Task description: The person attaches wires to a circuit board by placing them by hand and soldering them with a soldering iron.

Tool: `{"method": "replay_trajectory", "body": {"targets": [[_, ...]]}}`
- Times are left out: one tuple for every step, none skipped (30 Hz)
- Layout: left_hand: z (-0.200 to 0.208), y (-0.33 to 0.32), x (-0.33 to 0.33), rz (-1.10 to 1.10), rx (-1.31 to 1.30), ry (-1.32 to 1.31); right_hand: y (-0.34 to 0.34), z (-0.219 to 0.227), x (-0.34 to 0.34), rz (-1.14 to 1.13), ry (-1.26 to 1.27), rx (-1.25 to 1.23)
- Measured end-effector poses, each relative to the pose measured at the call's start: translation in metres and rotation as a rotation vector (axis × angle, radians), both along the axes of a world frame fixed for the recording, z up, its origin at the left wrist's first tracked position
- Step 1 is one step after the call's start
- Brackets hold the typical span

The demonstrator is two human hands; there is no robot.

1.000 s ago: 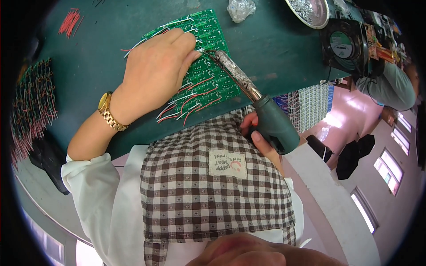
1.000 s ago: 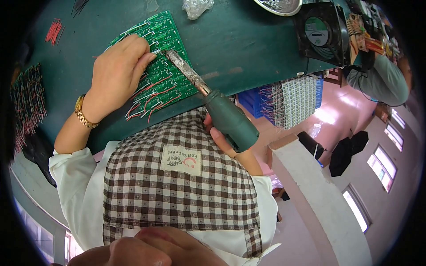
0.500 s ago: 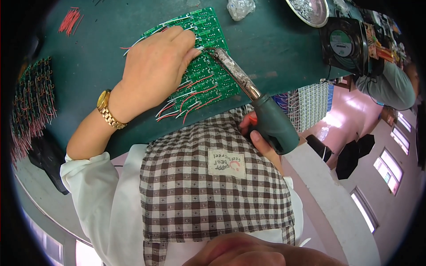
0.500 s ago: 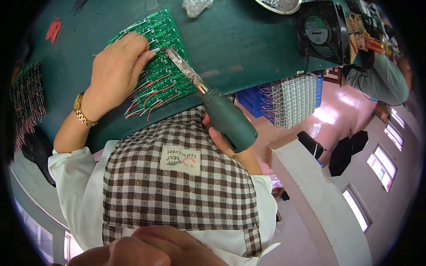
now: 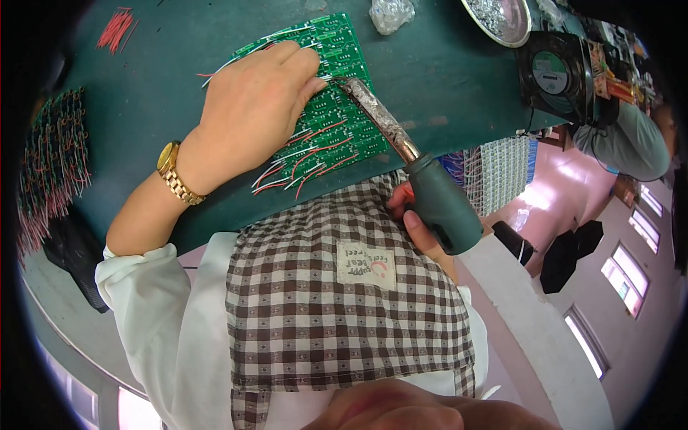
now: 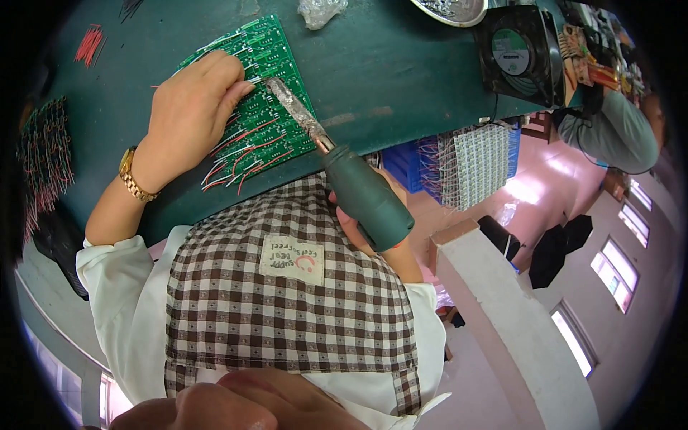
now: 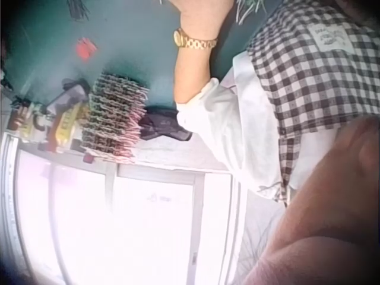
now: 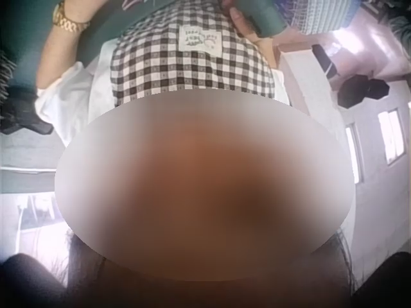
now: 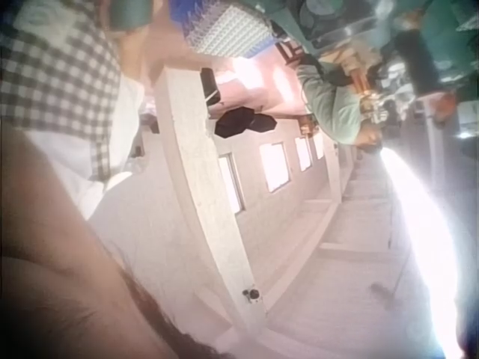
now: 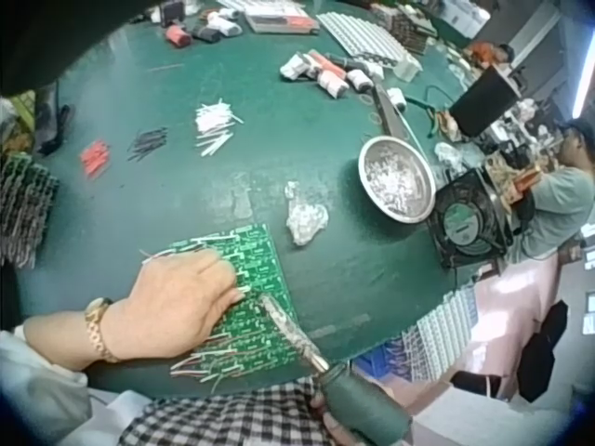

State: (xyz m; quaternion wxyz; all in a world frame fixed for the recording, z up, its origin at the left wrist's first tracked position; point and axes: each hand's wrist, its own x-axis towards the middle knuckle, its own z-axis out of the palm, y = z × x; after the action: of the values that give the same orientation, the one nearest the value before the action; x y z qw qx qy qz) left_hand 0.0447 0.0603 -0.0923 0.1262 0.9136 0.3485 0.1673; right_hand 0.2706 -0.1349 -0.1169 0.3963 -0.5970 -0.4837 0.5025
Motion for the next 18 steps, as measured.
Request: {"method": "replay_trajectory", "body": {"targets": [[0.0,0.001,-0.001,-0.001,-0.001,-0.002,0.002,0.002,-0.001,-0.021,0.081,-0.037],[0.0,0.002,-0.001,0.0,-0.001,0.002,0.003,0.003,-0.004,-0.065,0.175,-0.046],[0.001,0.003,-0.001,0.001,-0.002,0.007,0.004,0.005,-0.006,-0.097,0.265,-0.066],[0.001,0.003,-0.002,0.002,-0.002,0.011,0.005,0.006,-0.006,-0.097,0.304,-0.041],[0.002,0.003,-0.002,0.002,-0.001,0.011,0.006,0.007,-0.006,-0.084,0.339,-0.027],[0.003,0.001,-0.001,0.001,0.0,0.011,0.006,0.009,-0.006,-0.08,0.375,-0.016],[0.004,-0.001,-0.001,0.001,-0.001,0.005,0.004,0.01,-0.006,-0.073,0.379,-0.006],[0.005,-0.004,0.0,0.0,0.003,0.014,0.001,0.012,-0.005,-0.075,0.385,0.002],[0.007,-0.008,0.001,-0.003,0.01,0.018,-0.002,0.013,-0.005,-0.076,0.4,0.022],[0.008,-0.013,0.002,-0.005,0.015,0.019,-0.006,0.015,-0.004,-0.076,0.383,0.001],[0.01,-0.018,0.003,-0.006,0.027,0.021,-0.011,0.017,-0.003,-0.077,0.376,-0.011],[0.012,-0.023,0.005,-0.007,0.037,0.02,-0.017,0.019,-0.001,-0.078,0.368,-0.024],[0.013,-0.029,0.006,-0.006,0.047,0.014,-0.023,0.021,0.001,-0.066,0.332,-0.037],[0.015,-0.035,0.008,-0.005,0.055,0.018,-0.029,0.023,0.004,-0.055,0.296,-0.049],[0.016,-0.041,0.01,-0.002,0.063,0.017,-0.035,0.024,0.005,-0.049,0.245,-0.07],[0.018,-0.046,0.011,0.0,0.066,0.014,-0.041,0.022,0.005,-0.057,0.241,-0.024],[0.019,-0.051,0.012,-0.002,0.076,0.016,-0.045,0.019,0.004,-0.071,0.222,0.014],[0.02,-0.054,0.013,-0.004,0.081,0.015,-0.049,0.017,0.005,-0.062,0.159,0.036]]}}
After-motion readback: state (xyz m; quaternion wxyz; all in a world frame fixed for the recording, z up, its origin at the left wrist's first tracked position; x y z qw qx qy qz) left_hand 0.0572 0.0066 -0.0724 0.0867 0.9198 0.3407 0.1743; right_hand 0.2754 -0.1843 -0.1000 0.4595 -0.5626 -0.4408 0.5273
